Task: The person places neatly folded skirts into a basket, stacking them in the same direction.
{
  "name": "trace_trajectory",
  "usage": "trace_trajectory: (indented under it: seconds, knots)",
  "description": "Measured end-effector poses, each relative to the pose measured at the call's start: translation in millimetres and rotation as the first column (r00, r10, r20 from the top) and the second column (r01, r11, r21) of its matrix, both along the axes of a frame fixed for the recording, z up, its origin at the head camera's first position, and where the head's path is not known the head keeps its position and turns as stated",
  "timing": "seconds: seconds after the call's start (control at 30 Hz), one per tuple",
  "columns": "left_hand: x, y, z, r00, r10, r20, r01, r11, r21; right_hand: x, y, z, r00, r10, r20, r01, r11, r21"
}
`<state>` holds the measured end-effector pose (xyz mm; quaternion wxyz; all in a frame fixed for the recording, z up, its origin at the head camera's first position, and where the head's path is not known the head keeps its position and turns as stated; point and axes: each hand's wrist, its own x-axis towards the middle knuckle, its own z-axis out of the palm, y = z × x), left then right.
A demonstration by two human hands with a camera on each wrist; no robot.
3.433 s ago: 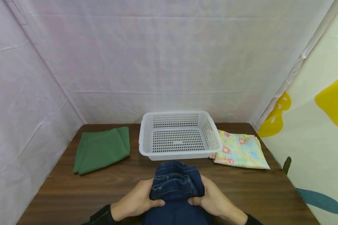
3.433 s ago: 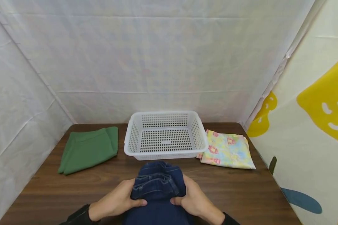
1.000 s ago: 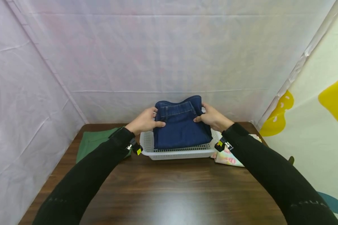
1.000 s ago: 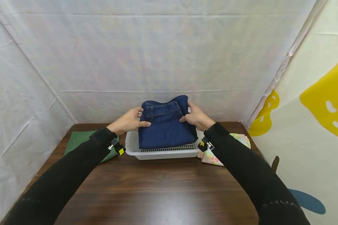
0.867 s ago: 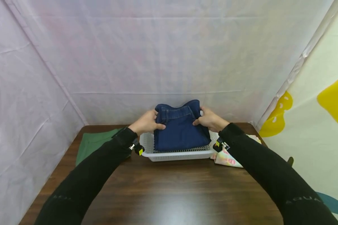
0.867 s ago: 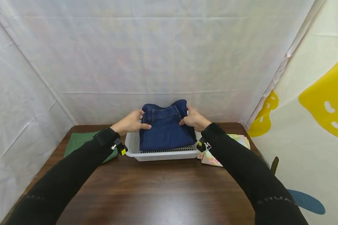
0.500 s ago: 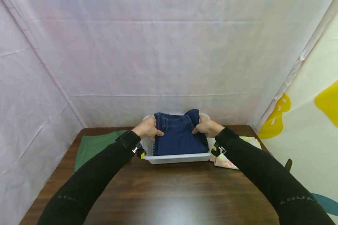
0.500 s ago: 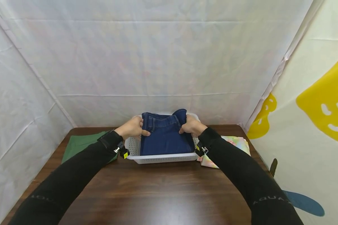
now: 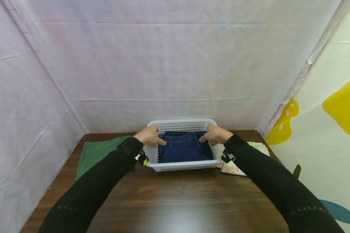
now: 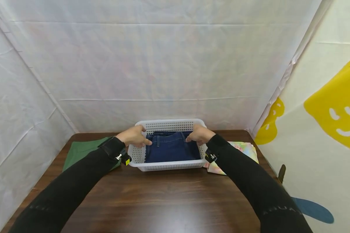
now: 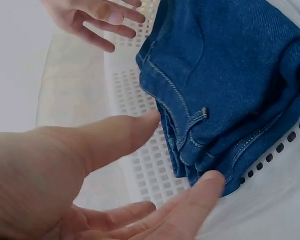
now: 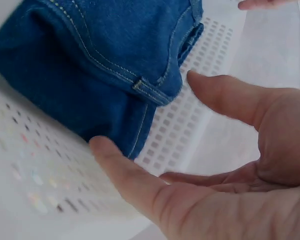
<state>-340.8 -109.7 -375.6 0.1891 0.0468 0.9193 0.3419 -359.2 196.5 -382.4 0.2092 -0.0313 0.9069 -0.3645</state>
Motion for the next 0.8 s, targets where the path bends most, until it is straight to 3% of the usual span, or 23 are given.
trace_trajectory:
  seconds: [0.1, 0.17, 0.3, 0.4, 0.53, 0.7, 0.8]
  knots:
    - [3.5, -6.2, 0.9, 0.995, -0.057, -0.083, 0.054, 0.998, -0.038, 4.4, 3.0, -0.4, 0.994, 0.052, -0.092, -0.049, 0.998, 0.042]
    - [7.1, -9.8, 1.5, 0.981, -0.108, -0.159, 0.100, 0.994, -0.053, 7.4, 6.7, -1.8, 0.985, 0.090, -0.145, -0.082, 0.995, 0.061]
    - [18.4, -17.5, -0.6, 0.937, -0.155, -0.312, 0.148, 0.988, -0.047, 13.9, 17.8, -2.7, 0.952, 0.139, -0.274, -0.126, 0.990, 0.066]
    - [31.0, -24.2, -4.4, 0.895, -0.169, -0.412, 0.167, 0.985, -0.041, 19.1, 30.8, -3.6, 0.908, 0.152, -0.389, -0.143, 0.988, 0.054]
    - [48.7, -33.3, -10.3, 0.829, -0.189, -0.526, 0.188, 0.981, -0.057, 28.4, 53.0, -9.6, 0.857, 0.136, -0.497, -0.129, 0.990, 0.048]
    - [69.5, -43.4, -21.4, 0.717, -0.228, -0.659, 0.201, 0.972, -0.117, 38.9, 81.0, -27.2, 0.791, 0.096, -0.604, -0.067, 0.995, 0.070]
    - [85.1, -46.4, -30.7, 0.656, -0.252, -0.712, 0.211, 0.966, -0.148, 48.2, 97.2, -43.0, 0.763, 0.070, -0.642, -0.022, 0.996, 0.082]
